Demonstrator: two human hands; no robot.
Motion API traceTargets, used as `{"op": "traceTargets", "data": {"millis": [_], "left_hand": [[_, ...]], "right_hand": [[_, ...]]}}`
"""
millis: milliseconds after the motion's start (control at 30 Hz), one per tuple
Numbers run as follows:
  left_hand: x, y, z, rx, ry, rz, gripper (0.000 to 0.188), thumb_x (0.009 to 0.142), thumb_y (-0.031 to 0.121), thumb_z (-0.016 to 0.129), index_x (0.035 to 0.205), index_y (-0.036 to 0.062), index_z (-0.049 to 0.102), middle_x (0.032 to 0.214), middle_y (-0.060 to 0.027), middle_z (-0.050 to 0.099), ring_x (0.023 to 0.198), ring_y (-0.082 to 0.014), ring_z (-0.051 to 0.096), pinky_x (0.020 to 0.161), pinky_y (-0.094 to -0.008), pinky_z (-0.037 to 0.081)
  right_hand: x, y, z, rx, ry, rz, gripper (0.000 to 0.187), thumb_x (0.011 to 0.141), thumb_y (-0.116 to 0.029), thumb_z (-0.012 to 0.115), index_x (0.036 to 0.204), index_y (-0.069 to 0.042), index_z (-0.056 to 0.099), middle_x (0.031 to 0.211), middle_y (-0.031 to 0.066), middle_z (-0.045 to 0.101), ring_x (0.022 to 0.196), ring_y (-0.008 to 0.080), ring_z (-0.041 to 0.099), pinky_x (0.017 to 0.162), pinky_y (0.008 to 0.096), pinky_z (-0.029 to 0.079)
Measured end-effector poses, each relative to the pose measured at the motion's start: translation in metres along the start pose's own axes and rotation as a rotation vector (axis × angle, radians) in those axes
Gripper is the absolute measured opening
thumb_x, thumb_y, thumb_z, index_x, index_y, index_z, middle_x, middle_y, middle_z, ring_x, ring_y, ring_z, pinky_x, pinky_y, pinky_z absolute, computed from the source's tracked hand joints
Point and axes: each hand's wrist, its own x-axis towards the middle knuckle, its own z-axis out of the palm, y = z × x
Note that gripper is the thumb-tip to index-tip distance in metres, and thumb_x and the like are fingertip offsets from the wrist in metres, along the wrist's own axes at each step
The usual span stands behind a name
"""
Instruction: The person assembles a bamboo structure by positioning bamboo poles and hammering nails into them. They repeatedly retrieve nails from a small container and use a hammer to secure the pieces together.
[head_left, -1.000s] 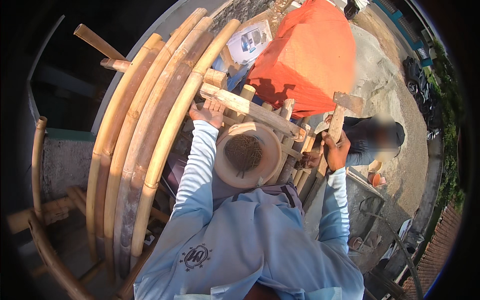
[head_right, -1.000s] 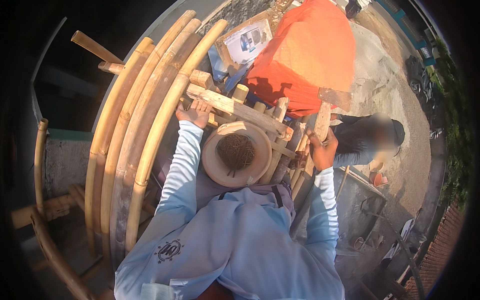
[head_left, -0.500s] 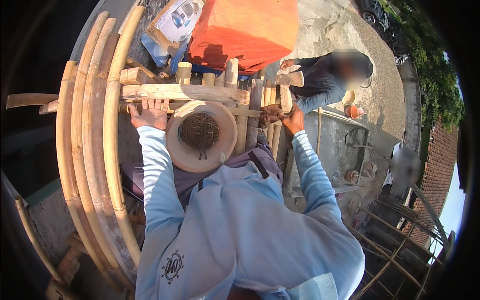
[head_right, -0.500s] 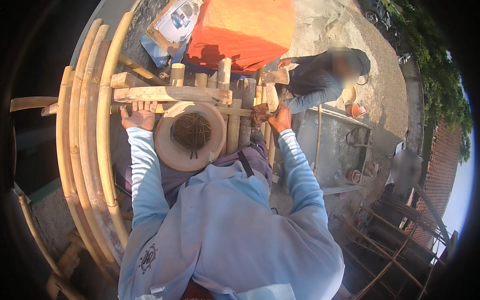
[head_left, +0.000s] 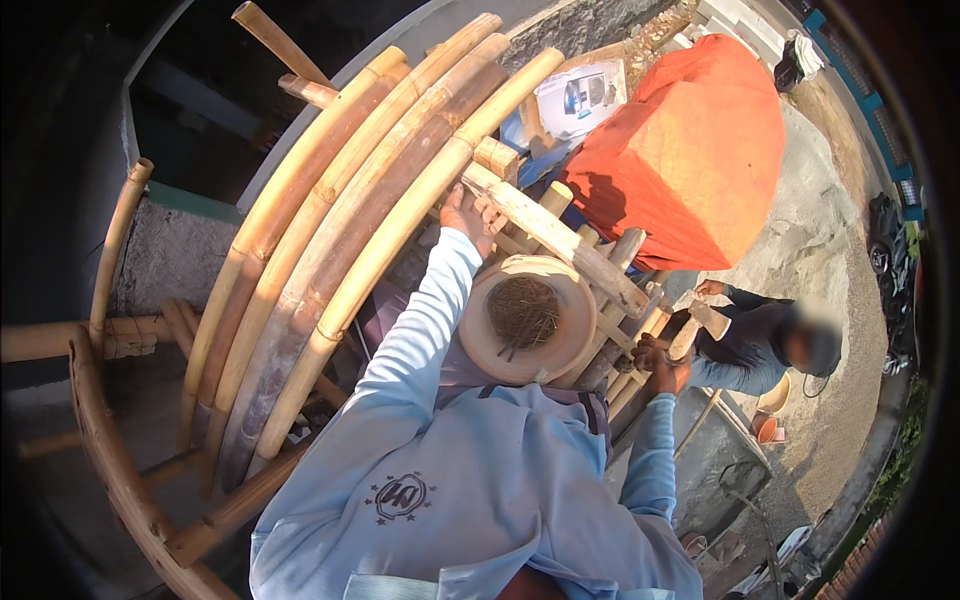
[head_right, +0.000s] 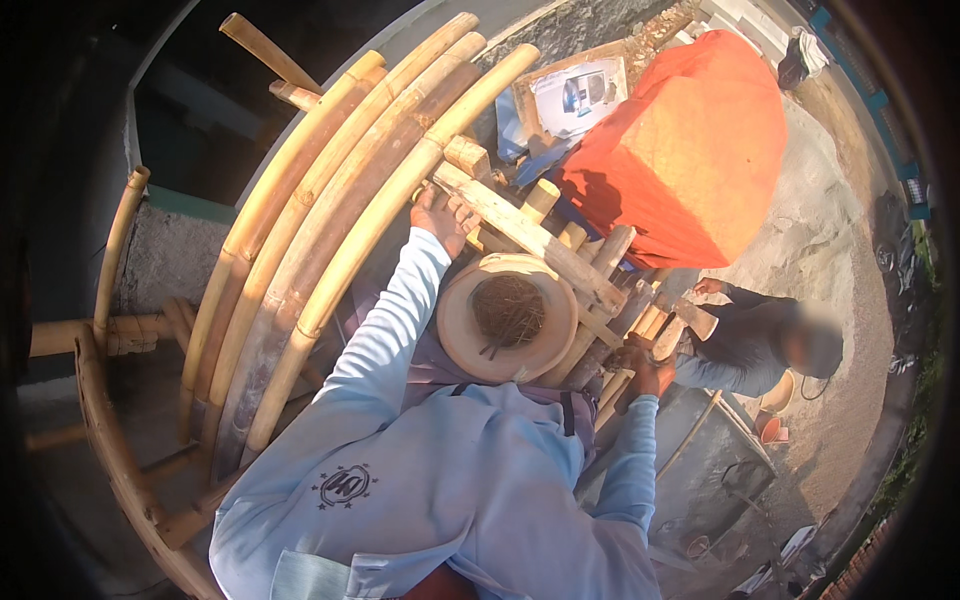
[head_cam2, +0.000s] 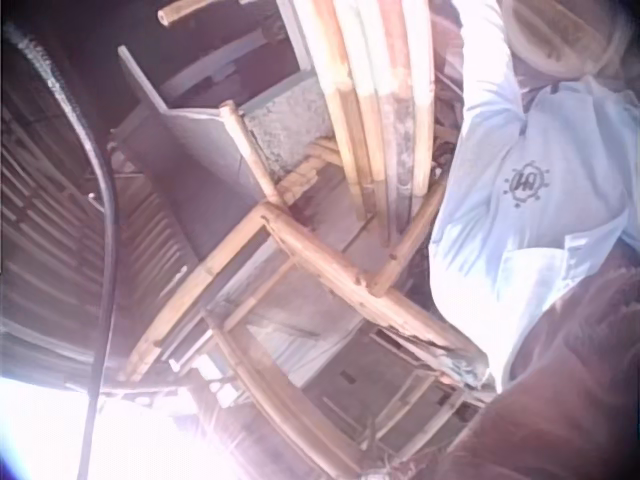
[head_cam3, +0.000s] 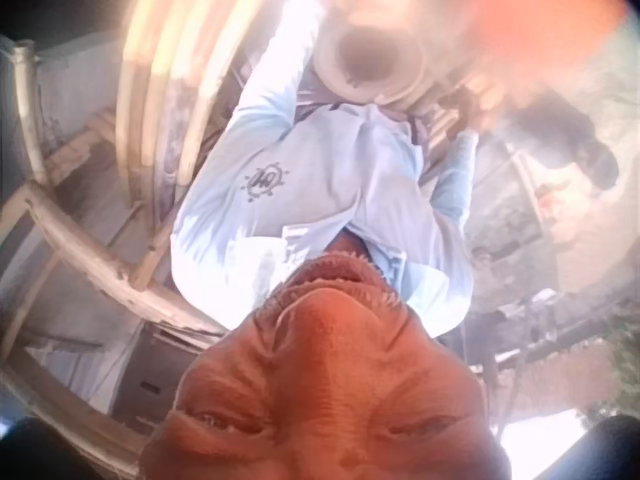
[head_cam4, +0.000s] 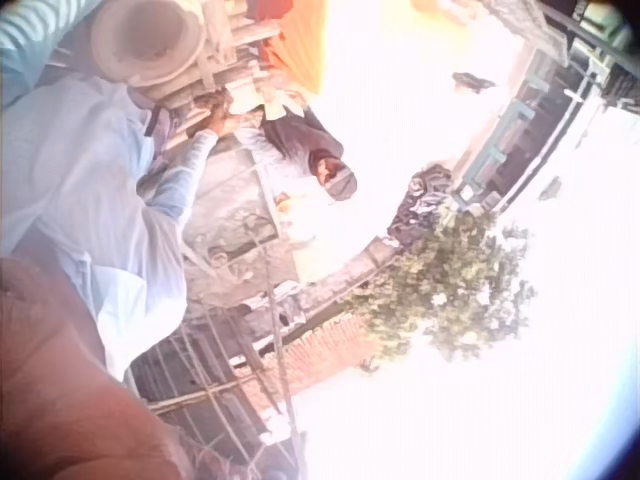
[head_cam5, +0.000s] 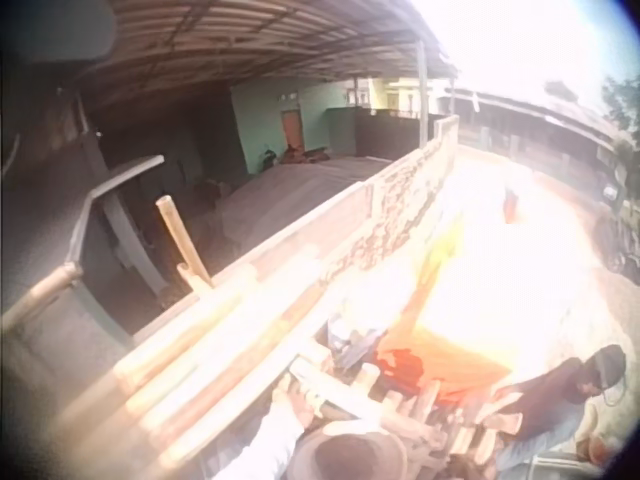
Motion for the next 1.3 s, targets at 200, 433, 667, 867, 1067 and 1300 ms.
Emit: {"op": "traceTargets", "data": {"millis": [200, 433, 667, 867, 1067, 1300], "left_hand": [[-0.024, -0.004, 0.005, 0.177, 0.138, 0.094, 0.054, 0.101, 0.048, 0.042, 0.143, 0.014, 0.046, 0.138, -0.0112, 0.055, 0.125, -0.0291, 0.053, 0.106, -0.0518, 0.038], [-0.177, -0.062, 0.059, 1.28, -0.569, 0.527, 0.063, 0.087, 0.012, 0.066, 0.146, 0.0044, 0.045, 0.141, -0.0244, 0.054, 0.133, -0.0397, 0.051, 0.113, -0.0451, 0.04], [-0.182, -0.015, 0.055, 1.08, -0.522, 0.597, 0.065, 0.086, -0.006, 0.058, 0.148, 0.0063, 0.042, 0.123, -0.0155, 0.068, 0.119, -0.0293, 0.065, 0.1, -0.034, 0.05], [-0.164, 0.049, 0.048, 1.076, -0.436, 0.607, 0.052, 0.093, 0.002, 0.064, 0.143, 0.0033, 0.05, 0.104, -0.0132, 0.073, 0.096, -0.0219, 0.07, 0.086, -0.0339, 0.056], [-0.084, 0.16, 0.027, 0.755, -0.115, 0.735, 0.037, 0.098, 0.017, 0.067, 0.127, -0.0048, 0.063, 0.106, -0.0148, 0.07, 0.096, -0.0196, 0.067, 0.083, -0.0291, 0.056], [-0.041, 0.153, 0.028, 1.086, -0.107, 0.957, 0.02, 0.094, 0.014, 0.067, 0.104, -0.0018, 0.076, 0.099, -0.0106, 0.07, 0.084, -0.0182, 0.062, 0.084, -0.0329, 0.049]], "right_hand": [[0.015, -0.121, -0.045, 0.022, -0.005, -0.119, 0.033, 0.08, -0.008, 0.075, 0.106, 0.003, 0.06, 0.091, 0.0099, 0.068, 0.081, 0.0174, 0.066, 0.077, 0.0315, 0.053], [-0.004, -0.272, 0.015, 0.217, -0.294, -0.135, 0.029, 0.083, -0.007, 0.073, 0.105, 0.002, 0.058, 0.094, 0.0104, 0.07, 0.079, 0.0161, 0.067, 0.075, 0.0303, 0.054], [-0.013, -0.368, 0.107, 0.301, -0.709, -0.335, 0.034, 0.079, -0.002, 0.073, 0.11, 0.002, 0.059, 0.094, 0.0094, 0.07, 0.081, 0.0164, 0.068, 0.074, 0.0319, 0.055], [-0.014, -0.415, 0.148, 0.254, -0.697, -0.585, 0.036, 0.08, -0.007, 0.076, 0.112, 0.002, 0.061, 0.093, 0.0111, 0.071, 0.079, 0.0184, 0.069, 0.073, 0.0345, 0.054], [-0.003, -0.427, 0.134, 0.167, -0.779, -0.271, 0.036, 0.089, -0.015, 0.07, 0.118, 0.003, 0.057, 0.091, 0.0107, 0.069, 0.076, 0.0161, 0.065, 0.07, 0.0329, 0.053], [0.008, -0.41, 0.136, 0.032, -0.863, -0.282, 0.045, 0.093, -0.023, 0.06, 0.129, 0.003, 0.053, 0.088, 0.0099, 0.066, 0.077, 0.016, 0.062, 0.069, 0.0331, 0.05]]}}
